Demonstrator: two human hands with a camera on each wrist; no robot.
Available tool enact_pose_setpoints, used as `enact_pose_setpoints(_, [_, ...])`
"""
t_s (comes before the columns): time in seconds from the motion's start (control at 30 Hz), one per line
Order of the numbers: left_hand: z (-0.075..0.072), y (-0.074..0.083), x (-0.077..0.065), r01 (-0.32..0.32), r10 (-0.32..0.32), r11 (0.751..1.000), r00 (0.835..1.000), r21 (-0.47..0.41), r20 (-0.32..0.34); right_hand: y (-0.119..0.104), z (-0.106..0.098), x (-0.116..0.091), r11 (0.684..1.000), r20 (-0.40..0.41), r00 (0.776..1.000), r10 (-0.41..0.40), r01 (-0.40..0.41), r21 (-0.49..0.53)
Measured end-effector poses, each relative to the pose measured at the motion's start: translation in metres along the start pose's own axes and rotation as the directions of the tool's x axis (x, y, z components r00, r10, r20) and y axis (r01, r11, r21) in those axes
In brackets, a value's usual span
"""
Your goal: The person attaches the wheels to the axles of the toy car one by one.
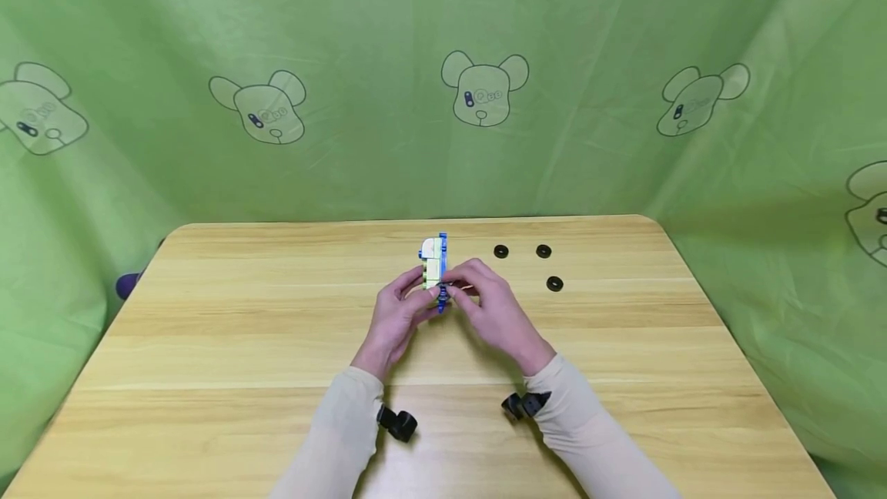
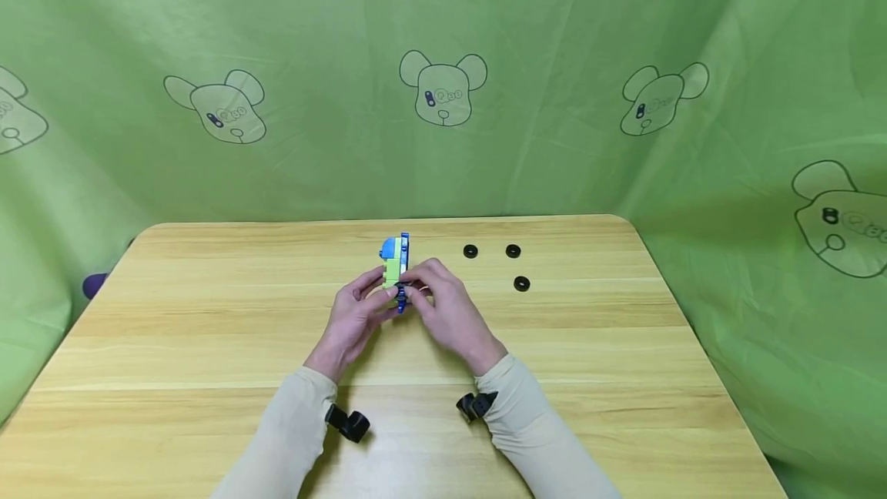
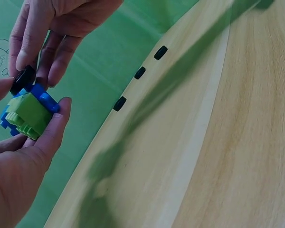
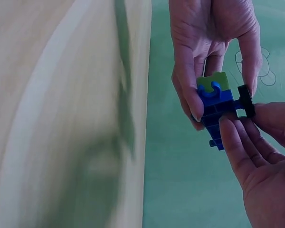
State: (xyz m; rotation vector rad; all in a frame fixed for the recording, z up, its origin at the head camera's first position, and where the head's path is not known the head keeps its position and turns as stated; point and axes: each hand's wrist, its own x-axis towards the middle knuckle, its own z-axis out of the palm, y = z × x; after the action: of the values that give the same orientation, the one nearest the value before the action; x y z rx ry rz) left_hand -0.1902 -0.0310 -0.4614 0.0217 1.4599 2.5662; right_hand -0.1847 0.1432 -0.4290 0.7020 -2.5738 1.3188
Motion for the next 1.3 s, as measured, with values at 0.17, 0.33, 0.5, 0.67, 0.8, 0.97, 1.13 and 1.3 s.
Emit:
enact_pose_setpoints(0.17, [-0.001,-0.001,0.001,-0.004,0.004,1.000,1.000,-0.019,-0.001,0.002,0.001,0.000,0.994,0.004,0.995,0.096,-0.096,0.058])
enact_pose_setpoints(0.33, [0.000,0.001,0.000,0.000,0.000,1.000,1.000,-0.025,0.000,0.004,0.002,0.000,0.971,0.045,0.982,0.186,-0.190,0.142])
enact_pose_setpoints(0.5, [-0.001,0.002,-0.002,0.004,-0.004,1.000,1.000,-0.017,-0.001,0.007,0.002,0.000,0.942,0.092,0.968,0.233,-0.248,0.226])
enact_pose_setpoints(0.67, [-0.001,0.002,-0.002,0.004,-0.004,1.000,1.000,-0.021,0.002,0.008,0.002,0.001,0.915,0.131,0.963,0.237,-0.267,0.302])
enact_pose_setpoints(0.8, [-0.001,0.001,-0.002,-0.004,0.004,1.000,1.000,-0.027,0.007,0.010,0.003,0.002,0.877,0.177,0.954,0.244,-0.295,0.379])
enact_pose_setpoints(0.97, [-0.002,0.000,-0.001,-0.017,0.017,1.000,1.000,-0.022,0.013,0.012,0.003,0.003,0.842,0.206,0.947,0.248,-0.316,0.438])
enact_pose_setpoints(1.13, [-0.001,0.000,-0.001,-0.020,0.020,1.000,1.000,-0.011,0.018,0.010,0.002,0.003,0.832,0.208,0.946,0.247,-0.318,0.454])
enact_pose_setpoints(1.3, [0.000,-0.001,-0.002,-0.012,0.012,1.000,1.000,-0.004,0.020,0.010,0.002,0.003,0.833,0.211,0.945,0.251,-0.322,0.450])
